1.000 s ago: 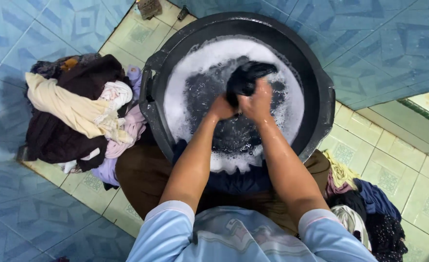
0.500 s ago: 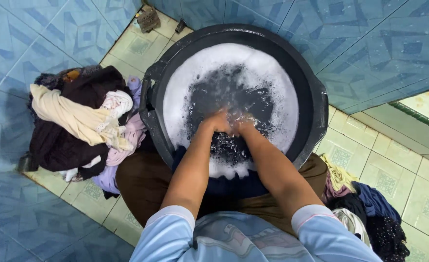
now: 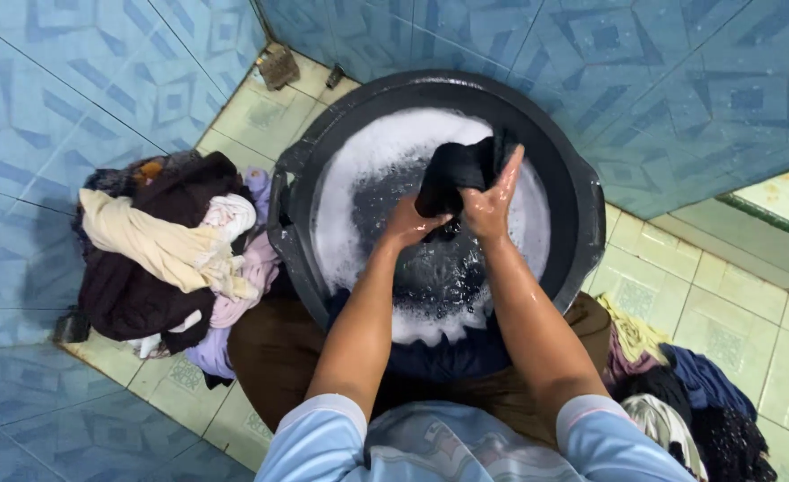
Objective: The person washes clothes by hand in a basin of soapy water, scrubbing and wringing out several garments one by one. They process a light-colored shirt, a black garment, and a patterned piece, placing each on the floor after washing.
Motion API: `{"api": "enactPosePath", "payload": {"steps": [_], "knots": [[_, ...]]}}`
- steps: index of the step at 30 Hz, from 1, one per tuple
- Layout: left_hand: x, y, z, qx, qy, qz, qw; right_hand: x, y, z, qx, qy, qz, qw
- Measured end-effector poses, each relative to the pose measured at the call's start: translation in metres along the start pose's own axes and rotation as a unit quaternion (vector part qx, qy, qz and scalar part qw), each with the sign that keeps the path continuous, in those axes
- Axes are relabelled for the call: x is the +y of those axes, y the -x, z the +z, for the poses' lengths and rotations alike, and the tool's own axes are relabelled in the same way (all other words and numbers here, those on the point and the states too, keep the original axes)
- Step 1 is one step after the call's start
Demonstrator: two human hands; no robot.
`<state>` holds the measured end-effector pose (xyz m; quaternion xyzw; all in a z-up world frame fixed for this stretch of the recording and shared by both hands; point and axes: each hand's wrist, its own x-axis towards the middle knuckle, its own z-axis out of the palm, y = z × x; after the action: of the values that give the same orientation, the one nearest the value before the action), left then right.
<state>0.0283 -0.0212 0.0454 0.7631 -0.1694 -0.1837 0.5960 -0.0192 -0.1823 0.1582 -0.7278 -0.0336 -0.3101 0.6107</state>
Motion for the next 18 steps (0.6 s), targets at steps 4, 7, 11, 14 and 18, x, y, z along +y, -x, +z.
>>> {"api": "enactPosePath", "payload": {"steps": [4,7,11,14,18], "knots": [[-0.013,-0.007,0.001,-0.013,-0.18,-0.158,0.971,0.02,-0.001,0.008,-0.095,0.208,0.028,0.973],[0.04,0.015,-0.009,-0.075,-0.356,-0.282,0.888,0.063,0.012,0.017,-0.353,0.412,0.124,0.831],[0.025,0.013,-0.007,-0.094,-0.391,-0.298,0.866,0.119,0.045,0.03,-0.466,0.494,0.184,0.711],[-0.046,-0.002,0.005,-0.051,-0.368,-0.18,0.911,0.186,0.077,0.032,-0.521,0.53,0.156,0.65],[-0.007,0.003,-0.002,-0.146,-0.258,-0.164,0.941,0.12,0.031,0.034,-0.575,0.548,0.102,0.6]]}}
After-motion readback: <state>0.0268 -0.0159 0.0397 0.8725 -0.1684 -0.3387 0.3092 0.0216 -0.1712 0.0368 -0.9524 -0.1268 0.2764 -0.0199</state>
